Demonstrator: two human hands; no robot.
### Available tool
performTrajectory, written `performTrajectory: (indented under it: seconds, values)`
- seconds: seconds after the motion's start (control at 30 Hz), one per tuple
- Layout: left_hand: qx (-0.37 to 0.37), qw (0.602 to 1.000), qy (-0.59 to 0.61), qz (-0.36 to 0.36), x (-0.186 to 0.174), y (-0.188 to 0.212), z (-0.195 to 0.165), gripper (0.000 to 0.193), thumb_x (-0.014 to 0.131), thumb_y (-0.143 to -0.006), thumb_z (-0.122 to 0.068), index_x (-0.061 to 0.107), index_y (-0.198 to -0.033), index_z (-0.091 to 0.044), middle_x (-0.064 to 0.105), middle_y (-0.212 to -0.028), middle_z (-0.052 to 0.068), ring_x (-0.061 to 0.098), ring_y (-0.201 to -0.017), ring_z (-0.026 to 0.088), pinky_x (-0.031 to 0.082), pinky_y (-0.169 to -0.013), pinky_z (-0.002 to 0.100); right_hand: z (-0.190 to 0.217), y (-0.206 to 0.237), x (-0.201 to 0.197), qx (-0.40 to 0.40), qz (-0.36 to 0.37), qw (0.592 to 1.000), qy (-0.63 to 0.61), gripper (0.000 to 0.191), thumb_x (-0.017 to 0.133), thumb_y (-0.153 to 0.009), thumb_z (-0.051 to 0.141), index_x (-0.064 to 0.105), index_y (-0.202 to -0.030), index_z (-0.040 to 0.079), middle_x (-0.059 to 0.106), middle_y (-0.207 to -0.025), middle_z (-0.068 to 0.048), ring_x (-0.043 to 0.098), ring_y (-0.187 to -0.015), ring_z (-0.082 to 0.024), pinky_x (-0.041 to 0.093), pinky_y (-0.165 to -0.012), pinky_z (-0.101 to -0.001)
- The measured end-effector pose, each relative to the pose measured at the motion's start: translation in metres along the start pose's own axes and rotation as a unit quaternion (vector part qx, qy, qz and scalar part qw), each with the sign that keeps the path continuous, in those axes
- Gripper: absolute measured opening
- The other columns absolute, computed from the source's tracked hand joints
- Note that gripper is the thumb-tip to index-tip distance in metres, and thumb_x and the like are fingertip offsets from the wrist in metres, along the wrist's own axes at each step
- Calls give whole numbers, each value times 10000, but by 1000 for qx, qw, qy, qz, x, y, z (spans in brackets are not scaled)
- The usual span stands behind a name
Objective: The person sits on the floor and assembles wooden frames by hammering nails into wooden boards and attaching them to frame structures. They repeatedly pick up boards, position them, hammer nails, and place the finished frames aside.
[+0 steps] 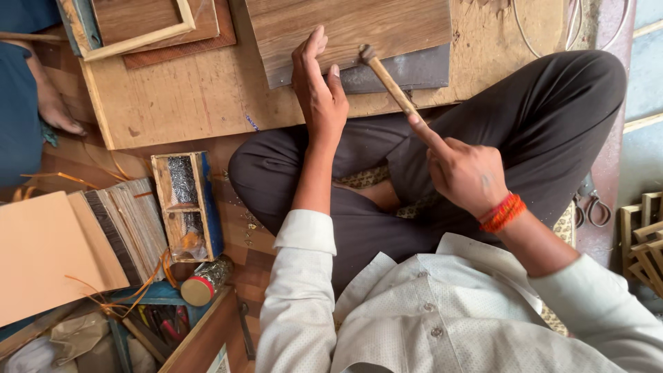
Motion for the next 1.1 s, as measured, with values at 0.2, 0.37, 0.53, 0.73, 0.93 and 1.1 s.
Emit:
performTrajectory:
  seconds: [0.2,0.37,0.53,0.73,0.93,1.1]
  values:
    - [35,986,-146,74,-18,1,11,545,777,-835,-17,617,-1320,-205,539,-1453,98,462,-1382,327,382,-1179,510,-31,50,-8,101,38,987,-123,696,724,-891,178,473,-1540,184,599,-612,-114,582,-485,-286,455,-504,-408]
    - [95,939,-316,102,-54,-14,34,761,834,-677,-20,610,-1380,-208,462,-1521,182,371,-1415,389,316,-1149,590,-47,95,-6,175,149,956,-183,722,717,-830,209,482,-1512,197,643,-554,-95,628,-436,-242,488,-492,-390]
    - [-282,919,264,84,-66,-11,98,599,719,-862,68,554,-1419,-73,600,-1324,86,654,-1072,174,563,-848,318,-58,144,21,375,309,807,-335,649,669,-914,249,479,-1534,259,726,-622,-79,625,-455,-239,517,-474,-410]
    - [-340,836,425,-69,-68,-12,69,266,696,-950,44,641,-1207,3,697,-986,45,668,-795,105,586,-666,237,-58,77,-47,115,49,969,-211,496,727,-877,159,600,-1357,154,684,-948,-98,646,-654,-142,524,-577,-269]
    - [-349,795,496,-31,-80,-33,-7,220,690,-961,-10,653,-1175,-41,666,-992,22,656,-823,69,583,-648,217,-130,-8,-55,235,-96,726,-639,653,621,-1000,363,414,-1557,94,642,-1354,-134,692,-1030,-174,556,-846,-326]
    - [-311,801,506,74,-96,-46,-52,362,695,-978,-161,638,-1307,-22,702,-1131,80,705,-913,102,610,-691,247,-118,-45,-27,229,-5,507,-831,675,649,-952,426,509,-1450,-8,670,-1342,-149,702,-1187,-255,541,-1025,-406]
Point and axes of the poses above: each hand's wrist, its own y-axis away from the middle knuckle, its own x-axis out of the palm, z = x × y, the point moved 10 cm from there along -y, towards the middle knuckle
